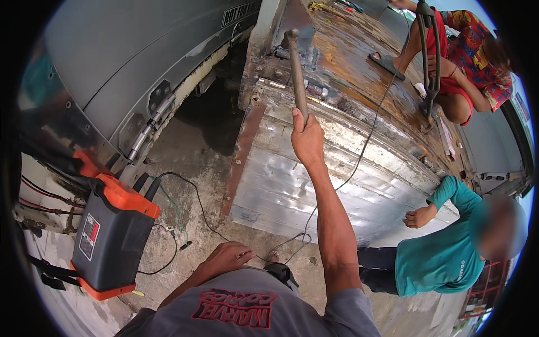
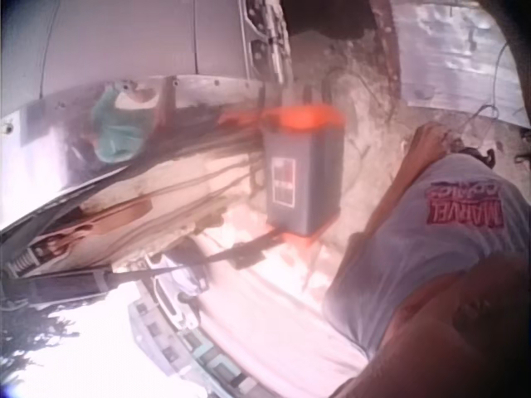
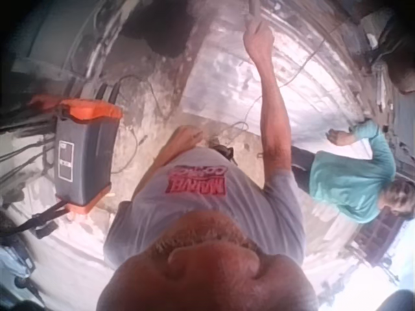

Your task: The person uses a welding torch to join metal pieces on a large, rusty metal structure. They repeatedly weld seams and then use a hammer to chip away slag from the welds. Two other people are present nearby, observing the work.

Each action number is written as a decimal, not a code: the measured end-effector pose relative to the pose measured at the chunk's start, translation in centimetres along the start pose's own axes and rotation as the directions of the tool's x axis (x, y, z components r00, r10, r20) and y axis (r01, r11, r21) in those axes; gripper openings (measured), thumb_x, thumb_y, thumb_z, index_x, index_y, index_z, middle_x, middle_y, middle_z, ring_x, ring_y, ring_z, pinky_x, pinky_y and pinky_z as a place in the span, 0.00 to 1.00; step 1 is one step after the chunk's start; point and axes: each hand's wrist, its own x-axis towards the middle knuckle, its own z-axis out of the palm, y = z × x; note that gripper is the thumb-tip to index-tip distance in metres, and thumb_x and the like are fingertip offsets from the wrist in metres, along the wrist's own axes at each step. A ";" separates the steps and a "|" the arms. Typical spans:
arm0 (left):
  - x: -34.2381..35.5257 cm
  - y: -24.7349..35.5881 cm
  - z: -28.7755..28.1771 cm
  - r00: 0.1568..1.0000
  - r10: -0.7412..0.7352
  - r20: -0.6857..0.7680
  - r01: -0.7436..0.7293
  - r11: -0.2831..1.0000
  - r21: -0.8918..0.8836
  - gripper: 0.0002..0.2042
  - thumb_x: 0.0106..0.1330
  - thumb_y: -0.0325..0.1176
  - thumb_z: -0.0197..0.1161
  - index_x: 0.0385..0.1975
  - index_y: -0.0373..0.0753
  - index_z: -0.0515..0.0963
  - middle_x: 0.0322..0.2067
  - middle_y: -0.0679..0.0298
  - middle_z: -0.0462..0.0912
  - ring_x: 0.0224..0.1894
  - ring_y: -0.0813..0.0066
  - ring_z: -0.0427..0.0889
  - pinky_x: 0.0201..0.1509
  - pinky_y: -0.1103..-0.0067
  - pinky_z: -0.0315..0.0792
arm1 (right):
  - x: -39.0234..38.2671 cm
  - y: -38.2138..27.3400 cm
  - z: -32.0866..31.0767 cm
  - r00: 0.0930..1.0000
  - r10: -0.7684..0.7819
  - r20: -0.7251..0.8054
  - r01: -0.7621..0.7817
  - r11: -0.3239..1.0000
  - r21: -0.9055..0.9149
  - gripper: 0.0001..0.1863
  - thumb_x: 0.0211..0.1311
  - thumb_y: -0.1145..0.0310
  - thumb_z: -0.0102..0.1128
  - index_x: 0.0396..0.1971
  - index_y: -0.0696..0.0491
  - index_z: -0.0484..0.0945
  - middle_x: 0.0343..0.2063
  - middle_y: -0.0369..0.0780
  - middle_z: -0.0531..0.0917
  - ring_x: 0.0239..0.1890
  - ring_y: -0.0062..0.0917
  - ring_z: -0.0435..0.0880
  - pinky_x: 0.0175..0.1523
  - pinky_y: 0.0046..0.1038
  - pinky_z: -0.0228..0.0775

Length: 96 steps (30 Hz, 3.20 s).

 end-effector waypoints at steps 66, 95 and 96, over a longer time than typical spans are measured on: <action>-0.5 4.1 -2.4 0.990 0.031 0.135 -0.051 0.987 0.150 0.16 0.74 0.43 0.67 0.46 0.33 0.86 0.40 0.47 0.88 0.44 0.45 0.87 0.49 0.60 0.79 | -3.2 -6.7 0.1 0.810 0.276 0.517 -0.585 0.450 0.675 0.17 0.85 0.48 0.43 0.56 0.45 0.64 0.23 0.33 0.70 0.16 0.13 0.61 0.16 0.19 0.52; 3.4 8.4 -0.6 0.948 0.257 0.186 -0.294 0.933 0.209 0.13 0.70 0.39 0.69 0.41 0.34 0.87 0.36 0.48 0.88 0.41 0.42 0.86 0.47 0.57 0.78 | -3.9 -5.0 -0.9 0.813 0.192 0.550 -0.575 0.415 0.705 0.19 0.83 0.49 0.46 0.55 0.50 0.65 0.22 0.34 0.70 0.15 0.16 0.65 0.15 0.24 0.54; 3.6 8.5 -0.6 0.942 0.282 0.180 -0.317 0.926 0.204 0.13 0.70 0.39 0.69 0.41 0.34 0.87 0.35 0.48 0.88 0.41 0.43 0.86 0.47 0.57 0.78 | -4.6 -5.5 -0.7 0.828 0.203 0.523 -0.559 0.382 0.736 0.19 0.83 0.48 0.46 0.54 0.50 0.66 0.21 0.34 0.70 0.15 0.16 0.65 0.15 0.24 0.54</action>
